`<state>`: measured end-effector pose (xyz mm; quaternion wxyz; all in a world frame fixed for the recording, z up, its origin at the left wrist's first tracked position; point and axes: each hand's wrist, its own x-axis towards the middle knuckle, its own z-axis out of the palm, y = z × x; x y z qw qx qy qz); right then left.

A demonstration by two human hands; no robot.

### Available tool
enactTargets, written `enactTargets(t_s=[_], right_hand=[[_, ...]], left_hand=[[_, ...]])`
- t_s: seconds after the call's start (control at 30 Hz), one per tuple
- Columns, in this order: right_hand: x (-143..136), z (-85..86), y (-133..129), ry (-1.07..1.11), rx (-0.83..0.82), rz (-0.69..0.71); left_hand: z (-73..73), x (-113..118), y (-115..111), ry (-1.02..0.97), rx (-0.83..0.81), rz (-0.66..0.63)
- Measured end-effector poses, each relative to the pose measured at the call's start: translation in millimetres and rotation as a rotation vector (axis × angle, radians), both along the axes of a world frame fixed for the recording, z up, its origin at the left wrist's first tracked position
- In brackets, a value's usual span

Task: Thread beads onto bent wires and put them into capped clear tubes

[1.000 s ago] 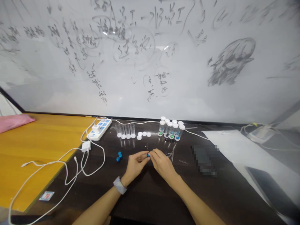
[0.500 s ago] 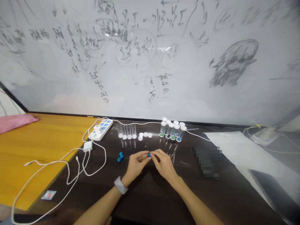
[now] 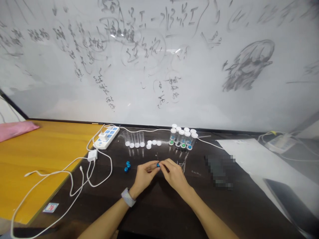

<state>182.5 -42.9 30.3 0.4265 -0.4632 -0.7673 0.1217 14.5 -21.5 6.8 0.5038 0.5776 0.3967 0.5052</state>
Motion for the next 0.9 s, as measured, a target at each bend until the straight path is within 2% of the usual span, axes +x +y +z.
enactTargets(t_s=[0.23, 0.3, 0.43, 0.57, 0.63, 0.77, 0.9], right_hand=[[0, -8.0, 2, -0.293, 0.107, -0.053], [-2, -9.1, 3, -0.246, 0.094, -0.045], [6, -3.2, 10, -0.005, 0.048, -0.066], [41, 7.3, 23, 0.105, 0.021, -0.265], [63, 8.6, 29, 0.083, -0.058, -0.311], [84, 0.6, 36, -0.01, -0.229, -0.237], [69, -11.2, 35, -0.102, -0.266, -0.133]], left_hand=[[4.5, 1, 2, -0.04, -0.064, -0.038], [5.8, 1, 2, -0.087, -0.115, -0.053], [5.7, 1, 4, -0.247, -0.234, -0.103], [5.9, -1, 5, -0.337, -0.312, -0.143], [6.9, -2, 5, -0.348, -0.335, -0.154], [8.9, -2, 5, -0.37, -0.36, -0.152], [10.7, -9, 14, -0.429, -0.36, -0.076]])
